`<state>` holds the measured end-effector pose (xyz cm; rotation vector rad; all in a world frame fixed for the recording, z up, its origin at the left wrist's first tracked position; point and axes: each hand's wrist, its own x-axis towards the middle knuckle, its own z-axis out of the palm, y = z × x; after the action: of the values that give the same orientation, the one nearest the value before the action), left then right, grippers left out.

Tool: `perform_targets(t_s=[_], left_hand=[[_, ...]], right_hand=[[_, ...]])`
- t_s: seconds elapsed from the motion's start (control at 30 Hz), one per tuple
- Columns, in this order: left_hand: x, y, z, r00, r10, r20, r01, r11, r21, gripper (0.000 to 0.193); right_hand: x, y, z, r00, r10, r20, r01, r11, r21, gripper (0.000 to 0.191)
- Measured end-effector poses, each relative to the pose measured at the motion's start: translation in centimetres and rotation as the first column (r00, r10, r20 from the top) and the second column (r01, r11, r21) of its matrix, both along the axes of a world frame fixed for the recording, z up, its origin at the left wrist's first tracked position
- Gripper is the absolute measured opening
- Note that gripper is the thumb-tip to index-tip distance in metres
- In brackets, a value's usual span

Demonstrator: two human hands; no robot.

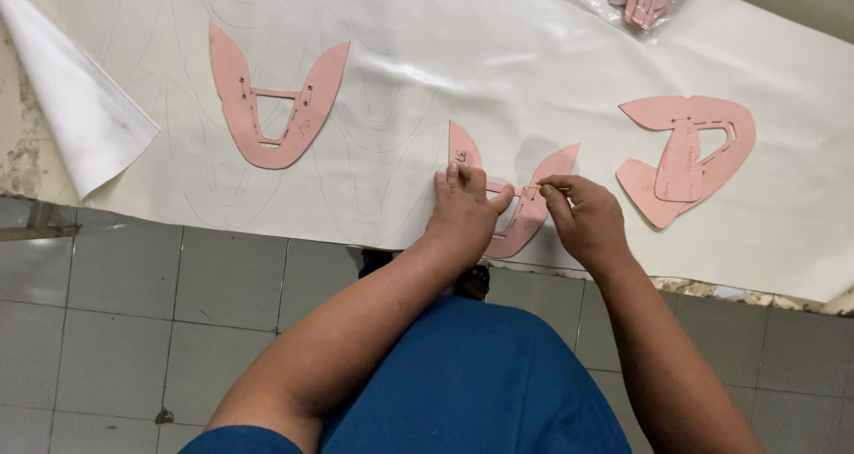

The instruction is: The person arranges pink paper shoe pattern pieces on a large sheet of white paper spread over a workbench, aligning each piece against drawn outlines. They hold the pieces steady with one hand and mark reference points on the paper with a pencil, working through several pattern pieces one at a time.

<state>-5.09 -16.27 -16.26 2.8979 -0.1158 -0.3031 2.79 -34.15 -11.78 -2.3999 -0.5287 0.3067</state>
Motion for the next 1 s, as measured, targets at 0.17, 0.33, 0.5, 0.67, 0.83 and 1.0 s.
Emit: perform_targets(t_s=[0.17,0.33,0.5,0.67,0.83,1.0], left_hand=[[0.2,0.0,0.0,0.998,-0.020,-0.055,0.022,0.999,0.031,0.068],[0.2,0.1,0.2,1.000,-0.010,-0.029,0.009,1.000,-0.007,0.063],[0.2,0.1,0.5,0.999,-0.015,-0.047,0.016,1.000,0.003,0.065],[0.5,0.1,0.8,0.993,-0.023,-0.113,0.024,1.000,0.011,0.069],[0.3,0.3,0.8,0.994,-0.037,-0.100,0.040,0.999,0.019,0.071],[0.3,0.3,0.4,0.996,-0.039,-0.078,0.041,0.999,0.025,0.071]], right_hand=[[0.5,-0.1,0.3,0.992,0.080,0.100,-0.068,0.991,-0.112,0.018],[1.7,0.3,-0.1,0.961,0.130,0.245,-0.121,0.991,-0.054,0.016],[4.8,-0.4,-0.4,0.959,0.048,0.281,-0.031,0.997,-0.064,0.016],[6.6,-2.1,-0.6,0.951,0.026,0.308,0.001,0.996,-0.087,0.015],[7.0,-2.9,-0.7,0.955,0.013,0.297,0.014,0.996,-0.089,0.015],[5.0,-3.3,-0.8,0.911,0.114,0.395,-0.096,0.993,-0.066,0.010]])
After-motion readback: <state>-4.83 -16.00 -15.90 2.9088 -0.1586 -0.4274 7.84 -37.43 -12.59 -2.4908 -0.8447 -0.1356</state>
